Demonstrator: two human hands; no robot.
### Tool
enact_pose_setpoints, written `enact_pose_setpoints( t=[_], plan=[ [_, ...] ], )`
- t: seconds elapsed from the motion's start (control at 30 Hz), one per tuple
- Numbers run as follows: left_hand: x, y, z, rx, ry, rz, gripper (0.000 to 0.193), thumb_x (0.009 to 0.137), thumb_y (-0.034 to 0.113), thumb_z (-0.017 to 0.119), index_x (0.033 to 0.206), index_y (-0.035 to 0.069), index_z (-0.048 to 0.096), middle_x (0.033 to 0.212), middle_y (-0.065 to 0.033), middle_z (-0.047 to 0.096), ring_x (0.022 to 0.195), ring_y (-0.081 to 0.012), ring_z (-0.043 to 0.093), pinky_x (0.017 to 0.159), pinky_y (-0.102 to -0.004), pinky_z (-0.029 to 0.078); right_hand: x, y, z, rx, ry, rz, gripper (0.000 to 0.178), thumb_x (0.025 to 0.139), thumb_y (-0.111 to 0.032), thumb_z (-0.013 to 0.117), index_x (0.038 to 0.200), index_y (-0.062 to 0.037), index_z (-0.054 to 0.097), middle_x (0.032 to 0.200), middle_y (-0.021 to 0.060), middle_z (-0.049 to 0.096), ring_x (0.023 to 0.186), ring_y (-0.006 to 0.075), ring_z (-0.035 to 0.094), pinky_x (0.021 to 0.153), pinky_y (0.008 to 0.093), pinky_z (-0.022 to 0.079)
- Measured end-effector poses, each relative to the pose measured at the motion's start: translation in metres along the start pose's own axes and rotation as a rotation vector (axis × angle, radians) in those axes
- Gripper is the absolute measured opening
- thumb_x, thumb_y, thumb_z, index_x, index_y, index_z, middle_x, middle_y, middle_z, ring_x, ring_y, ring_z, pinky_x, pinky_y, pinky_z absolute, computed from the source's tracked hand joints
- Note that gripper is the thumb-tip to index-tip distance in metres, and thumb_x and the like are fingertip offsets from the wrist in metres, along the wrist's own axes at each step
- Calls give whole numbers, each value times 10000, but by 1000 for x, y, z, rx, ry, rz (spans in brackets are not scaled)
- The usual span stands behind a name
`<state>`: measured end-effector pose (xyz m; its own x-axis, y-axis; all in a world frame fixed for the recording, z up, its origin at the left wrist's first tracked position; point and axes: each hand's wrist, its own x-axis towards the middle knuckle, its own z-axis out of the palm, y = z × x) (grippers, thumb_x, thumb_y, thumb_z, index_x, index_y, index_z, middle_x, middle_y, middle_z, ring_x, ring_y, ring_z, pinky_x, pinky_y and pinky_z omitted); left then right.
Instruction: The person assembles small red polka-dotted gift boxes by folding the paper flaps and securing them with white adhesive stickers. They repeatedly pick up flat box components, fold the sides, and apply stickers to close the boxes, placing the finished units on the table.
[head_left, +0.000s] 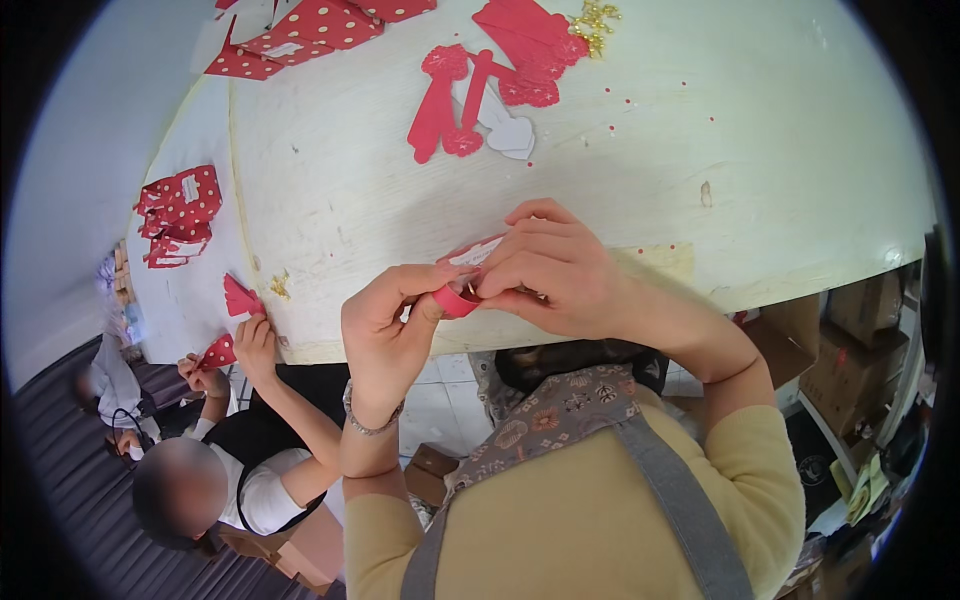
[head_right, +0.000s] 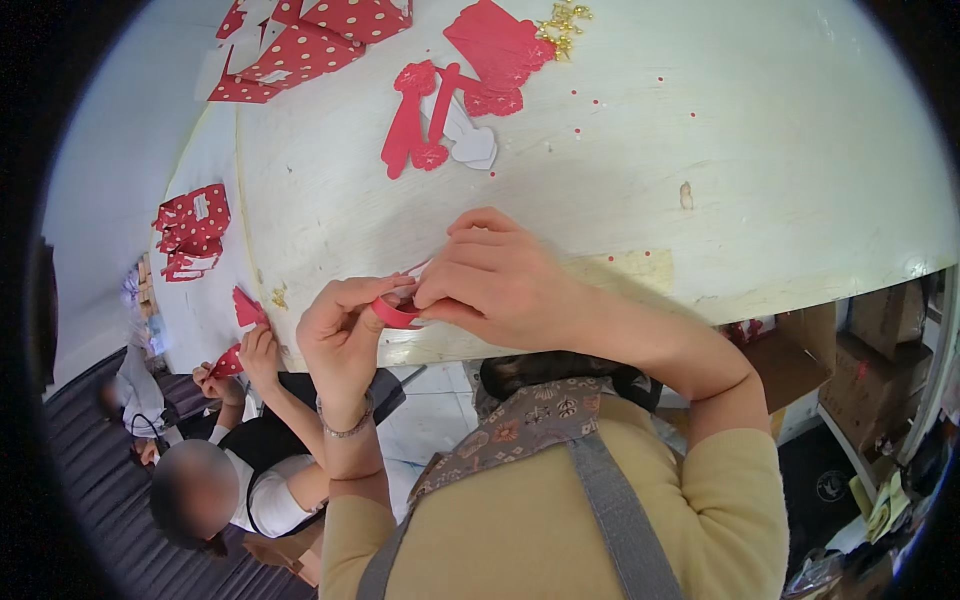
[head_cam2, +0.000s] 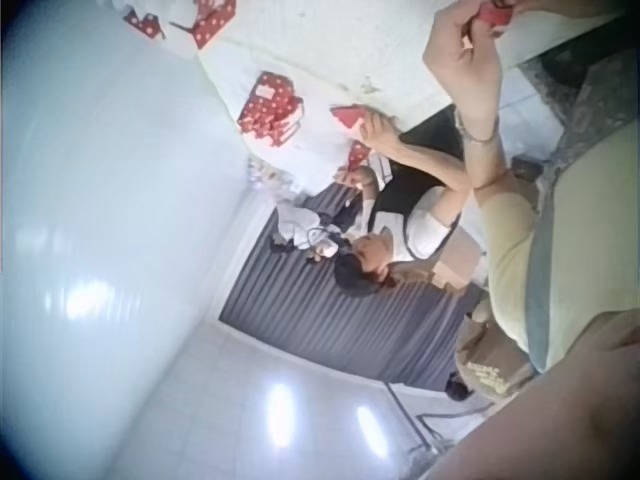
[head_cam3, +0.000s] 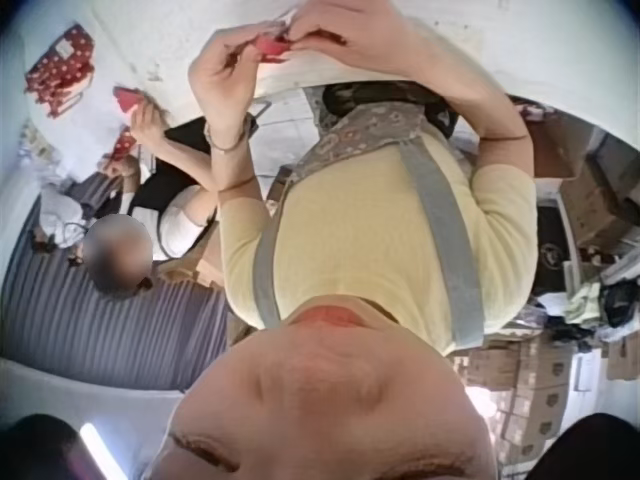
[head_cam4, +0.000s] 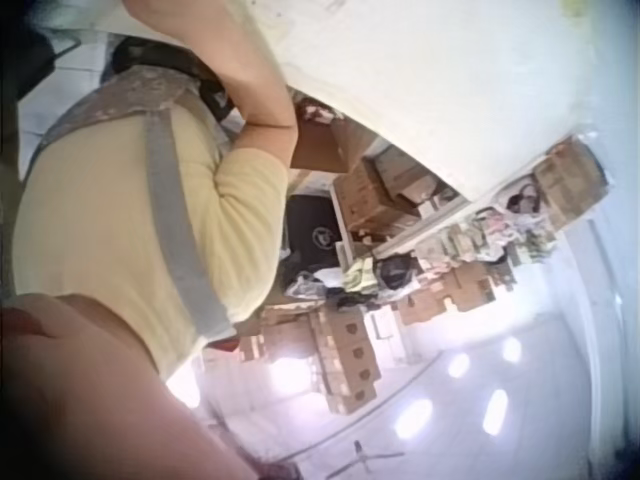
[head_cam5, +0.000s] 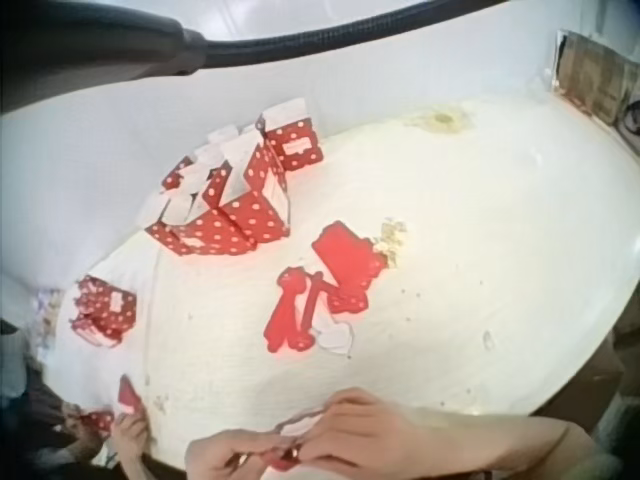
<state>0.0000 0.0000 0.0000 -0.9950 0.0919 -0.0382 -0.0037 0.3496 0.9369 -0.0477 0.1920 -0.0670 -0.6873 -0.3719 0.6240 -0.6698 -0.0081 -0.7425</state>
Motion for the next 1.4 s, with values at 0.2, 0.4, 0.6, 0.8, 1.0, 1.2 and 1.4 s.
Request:
enact_pose_setpoints(
  t=[0.2, 0.4, 0.6, 0.8, 1.0, 1.2, 1.4],
  plan=[
    [4, -2, 0, 111, -22, 125, 195, 778, -84, 682, 953, 2, 669, 921, -101, 685, 816, -199, 656, 716, -273, 524, 1, -2, -5, -38, -4, 1, 212, 708, -119, 804, 822, -122, 625, 803, -19, 647, 725, 151, 602, 867, 387, 433],
    [13, 9, -9, 211, -170, 213, 248, 729, -90, 691, 955, 10, 672, 927, -96, 677, 818, -214, 671, 704, -294, 543, 1, -4, -3, -33, 30, 36, 209, 716, -144, 778, 826, -128, 601, 803, -22, 629, 745, 165, 600, 797, 349, 432],
    [6, 8, -6, 352, -159, 386, 286, 665, -112, 703, 910, 35, 690, 935, -103, 676, 798, -220, 684, 694, -314, 566, 1, -6, -1, -20, 29, 51, 193, 728, -139, 766, 840, -125, 611, 858, -26, 637, 772, 164, 603, 777, 333, 425],
    [-2, -26, 3, 157, 6, 342, 246, 662, -102, 709, 875, 17, 677, 915, -110, 670, 832, -225, 677, 708, -308, 553, 4, -5, -3, -105, -32, -74, 185, 726, -112, 754, 853, -103, 620, 872, -4, 633, 756, 183, 593, 769, 356, 432],
    [-5, -30, 11, 223, 44, 440, 209, 670, -66, 712, 856, 12, 657, 889, -104, 659, 793, -239, 661, 669, -310, 535, 1, -6, -2, -142, -53, -151, 226, 705, -85, 769, 878, -73, 624, 884, 28, 640, 714, 207, 580, 718, 376, 434],
    [-9, -29, 15, 169, 81, 359, 177, 700, -39, 706, 856, 24, 654, 917, -108, 671, 788, -246, 650, 656, -308, 522, 1, -6, -2, -143, -73, -108, 228, 701, -79, 771, 882, -101, 634, 946, 24, 635, 740, 189, 589, 709, 348, 414],
    [-12, -33, 18, 234, 126, 389, 187, 702, -18, 718, 866, 35, 646, 919, -89, 678, 789, -252, 649, 673, -320, 522, 4, -11, -7, -117, -137, -4, 243, 703, -85, 769, 918, -119, 660, 1006, 15, 612, 769, 167, 593, 698, 321, 435]
  ],
)
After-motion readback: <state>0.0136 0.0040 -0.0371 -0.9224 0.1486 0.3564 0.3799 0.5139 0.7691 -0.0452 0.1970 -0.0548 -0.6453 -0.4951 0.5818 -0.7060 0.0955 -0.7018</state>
